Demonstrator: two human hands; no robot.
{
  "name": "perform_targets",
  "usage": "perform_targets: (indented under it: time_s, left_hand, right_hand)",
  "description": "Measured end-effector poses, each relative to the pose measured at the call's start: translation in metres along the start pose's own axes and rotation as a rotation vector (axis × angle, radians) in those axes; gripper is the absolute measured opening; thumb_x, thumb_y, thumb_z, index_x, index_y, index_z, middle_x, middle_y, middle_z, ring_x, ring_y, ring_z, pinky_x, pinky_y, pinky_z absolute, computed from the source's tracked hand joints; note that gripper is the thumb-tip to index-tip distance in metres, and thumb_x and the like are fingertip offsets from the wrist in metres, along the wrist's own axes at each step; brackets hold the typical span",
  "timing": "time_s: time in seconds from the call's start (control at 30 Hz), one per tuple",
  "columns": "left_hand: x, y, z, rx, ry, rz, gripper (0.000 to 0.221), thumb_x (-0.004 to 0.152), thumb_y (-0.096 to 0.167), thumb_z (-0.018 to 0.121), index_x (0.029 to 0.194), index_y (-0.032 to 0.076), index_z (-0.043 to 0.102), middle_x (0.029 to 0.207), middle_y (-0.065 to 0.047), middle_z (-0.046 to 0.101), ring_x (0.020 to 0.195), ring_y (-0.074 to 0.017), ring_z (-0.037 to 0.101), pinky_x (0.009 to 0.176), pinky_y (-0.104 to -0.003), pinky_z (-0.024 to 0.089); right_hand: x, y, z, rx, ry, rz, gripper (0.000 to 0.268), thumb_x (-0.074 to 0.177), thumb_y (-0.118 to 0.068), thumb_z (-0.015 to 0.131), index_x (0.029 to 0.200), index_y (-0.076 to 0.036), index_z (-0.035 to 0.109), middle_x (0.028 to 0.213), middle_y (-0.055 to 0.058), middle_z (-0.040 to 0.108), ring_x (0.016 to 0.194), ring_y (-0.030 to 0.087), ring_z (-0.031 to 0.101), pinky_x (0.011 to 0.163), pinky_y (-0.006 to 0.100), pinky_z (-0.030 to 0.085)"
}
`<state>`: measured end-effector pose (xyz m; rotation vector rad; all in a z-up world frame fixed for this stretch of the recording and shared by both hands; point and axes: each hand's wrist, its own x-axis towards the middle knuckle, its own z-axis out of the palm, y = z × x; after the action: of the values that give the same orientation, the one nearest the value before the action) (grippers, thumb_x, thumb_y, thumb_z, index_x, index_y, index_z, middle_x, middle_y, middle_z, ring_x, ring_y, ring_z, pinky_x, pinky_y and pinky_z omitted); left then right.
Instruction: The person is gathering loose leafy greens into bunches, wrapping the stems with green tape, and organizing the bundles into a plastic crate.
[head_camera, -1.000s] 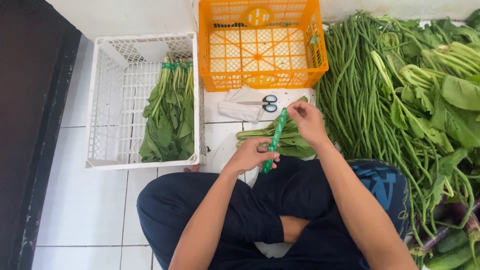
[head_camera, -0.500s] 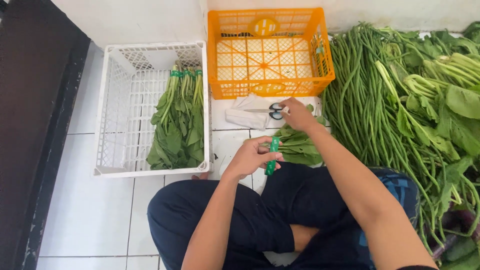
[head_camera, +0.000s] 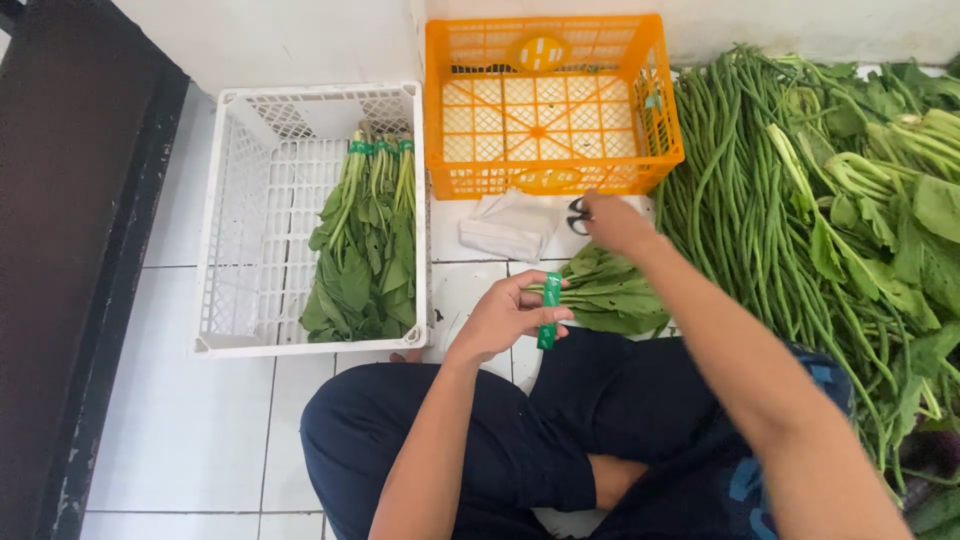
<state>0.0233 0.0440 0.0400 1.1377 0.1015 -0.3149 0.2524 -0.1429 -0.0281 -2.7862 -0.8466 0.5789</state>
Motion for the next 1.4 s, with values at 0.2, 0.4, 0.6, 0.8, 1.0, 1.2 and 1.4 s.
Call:
perform_targets:
  time_s: [0.2,0.4,0.6,0.8,1.0,1.2,1.4]
  left_hand:
    - [0.003,-0.012,-0.003,-0.019,0.027,0.035,0.047,0.085,0.001,0.081,0.129,0.002,0.064,0.098,-0.021,0.074,0.08,-0.0283,0.076,0.072,-0.038,0.068]
    - [0.008,-0.02,0.002,-0.046,0.03,0.075,0.049,0.084,-0.003,0.08,0.13,0.002,0.062,0.101,-0.021,0.075,0.078,-0.0278,0.077,0.071,-0.04,0.069]
    - [0.002,-0.017,0.01,-0.011,0.016,0.089,0.048,0.085,-0.004,0.079,0.13,0.002,0.063,0.102,-0.023,0.075,0.078,-0.0283,0.077,0.072,-0.041,0.069]
    - [-0.003,-0.017,0.01,-0.016,0.002,0.111,0.048,0.086,-0.004,0.078,0.131,0.001,0.063,0.102,-0.023,0.075,0.078,-0.0275,0.077,0.072,-0.04,0.069]
    - [-0.005,-0.012,0.011,-0.002,-0.008,0.121,0.047,0.086,-0.003,0.078,0.131,0.001,0.063,0.101,-0.023,0.075,0.078,-0.0271,0.077,0.072,-0.04,0.069]
    - [-0.005,-0.013,0.013,0.003,-0.026,0.121,0.047,0.087,-0.002,0.078,0.131,0.001,0.064,0.101,-0.022,0.075,0.079,-0.027,0.076,0.073,-0.04,0.068]
    - [-0.006,-0.013,0.013,0.008,-0.03,0.121,0.047,0.087,-0.003,0.077,0.132,0.001,0.063,0.101,-0.022,0.075,0.079,-0.0269,0.076,0.073,-0.039,0.068]
  right_hand:
    - [-0.104,0.003,-0.084,0.219,-0.031,0.017,0.051,0.084,-0.022,0.076,0.124,0.005,0.061,0.119,0.032,0.071,0.115,0.051,0.066,0.099,0.06,0.051]
    - [-0.167,0.03,-0.11,0.445,-0.385,0.1,0.033,0.08,-0.022,0.089,0.1,-0.003,0.073,0.086,0.013,0.08,0.075,0.026,0.076,0.078,0.041,0.058]
    - [-0.176,0.012,-0.11,0.468,-0.459,0.079,0.032,0.079,-0.024,0.092,0.093,-0.002,0.076,0.078,0.015,0.078,0.068,0.026,0.074,0.072,0.041,0.058]
    - [-0.173,-0.005,-0.113,0.46,-0.481,0.035,0.034,0.08,-0.027,0.092,0.094,-0.001,0.074,0.081,0.017,0.077,0.068,0.024,0.072,0.069,0.038,0.061]
    - [-0.165,-0.007,-0.111,0.448,-0.487,0.011,0.035,0.081,-0.027,0.091,0.094,0.0,0.073,0.081,0.017,0.076,0.067,0.023,0.07,0.067,0.037,0.063]
    - [-0.159,-0.013,-0.114,0.438,-0.488,0.007,0.035,0.081,-0.027,0.092,0.091,-0.001,0.072,0.079,0.017,0.076,0.064,0.023,0.068,0.065,0.037,0.062]
    - [-0.154,-0.02,-0.112,0.442,-0.483,-0.001,0.035,0.08,-0.027,0.092,0.091,0.0,0.073,0.077,0.016,0.076,0.062,0.022,0.067,0.062,0.035,0.061]
